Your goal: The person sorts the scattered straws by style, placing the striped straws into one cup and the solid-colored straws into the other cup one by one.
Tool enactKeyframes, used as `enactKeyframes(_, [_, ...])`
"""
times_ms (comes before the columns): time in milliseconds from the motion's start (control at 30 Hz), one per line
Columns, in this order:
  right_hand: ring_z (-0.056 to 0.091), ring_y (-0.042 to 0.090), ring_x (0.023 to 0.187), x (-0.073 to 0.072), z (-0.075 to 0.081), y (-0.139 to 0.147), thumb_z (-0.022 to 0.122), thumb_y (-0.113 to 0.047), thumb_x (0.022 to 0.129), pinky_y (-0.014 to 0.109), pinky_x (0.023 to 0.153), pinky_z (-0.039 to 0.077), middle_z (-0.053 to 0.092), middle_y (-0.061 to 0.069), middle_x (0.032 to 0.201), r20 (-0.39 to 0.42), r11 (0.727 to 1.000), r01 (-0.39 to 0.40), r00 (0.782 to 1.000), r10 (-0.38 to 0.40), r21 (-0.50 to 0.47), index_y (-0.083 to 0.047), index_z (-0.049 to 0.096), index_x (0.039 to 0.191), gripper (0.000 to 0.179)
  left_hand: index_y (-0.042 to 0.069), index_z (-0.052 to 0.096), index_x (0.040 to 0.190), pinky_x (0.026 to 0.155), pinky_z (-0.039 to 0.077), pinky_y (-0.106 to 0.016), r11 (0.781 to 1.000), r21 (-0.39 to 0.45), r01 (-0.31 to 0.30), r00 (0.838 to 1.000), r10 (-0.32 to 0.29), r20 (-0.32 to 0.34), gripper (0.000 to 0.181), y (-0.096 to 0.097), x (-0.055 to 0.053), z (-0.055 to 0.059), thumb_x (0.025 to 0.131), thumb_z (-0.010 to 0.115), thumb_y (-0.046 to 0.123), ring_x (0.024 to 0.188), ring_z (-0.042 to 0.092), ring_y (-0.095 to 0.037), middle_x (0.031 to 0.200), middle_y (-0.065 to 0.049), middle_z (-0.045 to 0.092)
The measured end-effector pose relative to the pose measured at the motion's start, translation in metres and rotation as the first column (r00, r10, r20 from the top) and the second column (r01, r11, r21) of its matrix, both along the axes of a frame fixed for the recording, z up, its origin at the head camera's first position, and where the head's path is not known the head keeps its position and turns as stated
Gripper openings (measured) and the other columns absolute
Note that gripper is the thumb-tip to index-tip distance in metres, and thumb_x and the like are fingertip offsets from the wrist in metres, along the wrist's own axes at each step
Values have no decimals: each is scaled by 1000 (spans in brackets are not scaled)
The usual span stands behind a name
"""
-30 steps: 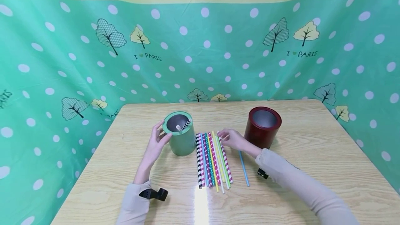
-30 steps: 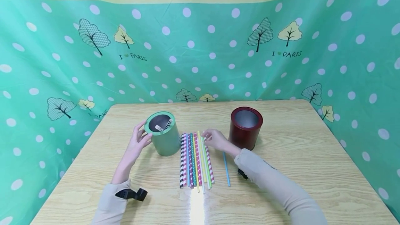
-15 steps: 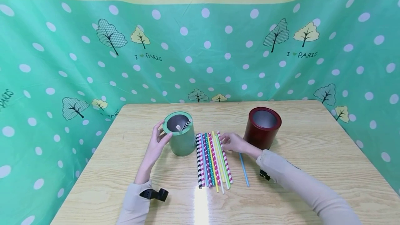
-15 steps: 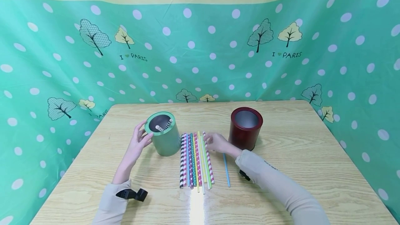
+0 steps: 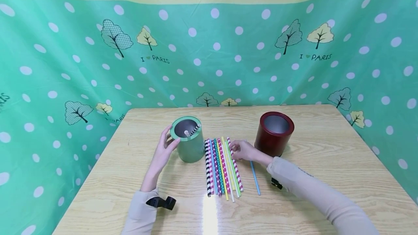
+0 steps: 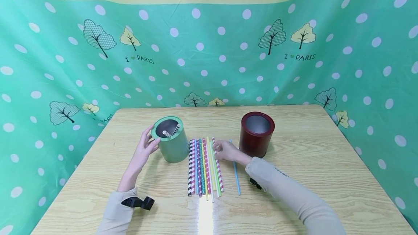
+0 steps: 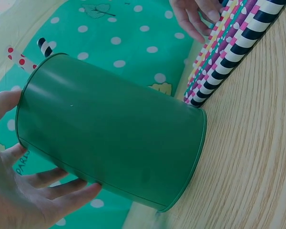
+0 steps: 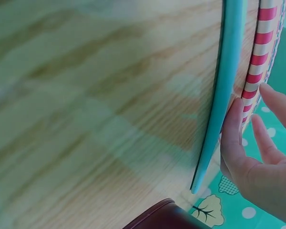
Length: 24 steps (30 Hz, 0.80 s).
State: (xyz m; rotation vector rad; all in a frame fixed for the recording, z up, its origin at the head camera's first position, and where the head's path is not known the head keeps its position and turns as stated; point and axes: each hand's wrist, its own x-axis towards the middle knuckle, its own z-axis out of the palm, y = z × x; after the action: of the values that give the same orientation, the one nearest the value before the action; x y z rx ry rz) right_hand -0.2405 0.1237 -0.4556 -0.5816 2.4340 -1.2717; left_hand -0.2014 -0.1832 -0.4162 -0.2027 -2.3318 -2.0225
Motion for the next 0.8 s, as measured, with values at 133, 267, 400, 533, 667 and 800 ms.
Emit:
enactKeyframes(133, [48, 10, 54, -2, -1, 0, 63, 2, 76, 20, 47, 41, 52, 11, 84, -4, 1000, -1, 1000, 1, 12, 5, 55, 105, 31, 19, 21, 139, 97, 35, -43, 1000, -2, -7, 1000, 7, -12, 59, 2, 0, 1, 90, 52, 19, 119, 38, -35, 134, -21, 29])
enactKeyframes(267, [47, 10, 54, -3, -2, 1, 64, 2, 75, 19, 48, 41, 51, 9, 79, -16, 1000, -8, 1000, 8, 16, 6, 56, 104, 30, 19, 22, 139, 96, 36, -44, 1000, -5, -9, 1000, 9, -16, 58, 2, 1, 1, 90, 52, 19, 119, 39, -35, 133, -21, 30])
enactKeyframes(400, [46, 9, 54, -3, -2, 0, 64, 2, 75, 18, 48, 40, 51, 7, 74, -13, 999, 14, 1000, -13, 39, 5, 57, 102, 28, 19, 22, 138, 96, 36, -44, 1000, -9, -9, 1000, 9, -15, 57, 2, 0, 1, 89, 53, 20, 119, 39, -35, 132, -20, 31])
enactKeyframes(533, [46, 9, 54, -3, -3, -1, 65, 2, 74, 18, 48, 39, 50, 6, 71, -10, 997, 46, 999, -45, 58, 3, 58, 101, 28, 19, 23, 138, 95, 36, -44, 1000, -6, -10, 1000, 10, -18, 58, 2, 0, 0, 89, 53, 19, 118, 40, -34, 132, -20, 31])
enactKeyframes(667, [43, 10, 57, -2, -4, -3, 67, 1, 73, 19, 49, 38, 50, 4, 69, -42, 995, 61, 997, -57, 79, 2, 59, 100, 28, 19, 22, 139, 95, 36, -43, 1000, -4, -11, 1000, 11, -21, 58, 1, 0, 0, 90, 53, 18, 118, 40, -34, 132, -20, 31])
enactKeyframes(800, [42, 11, 58, -2, -5, -4, 68, 1, 71, 19, 51, 36, 48, 1, 66, -74, 994, 65, 996, -58, 86, 1, 60, 98, 28, 20, 22, 139, 95, 36, -43, 1000, -5, -10, 1000, 10, -21, 58, 1, 0, 0, 90, 52, 18, 117, 41, -33, 132, -20, 31])
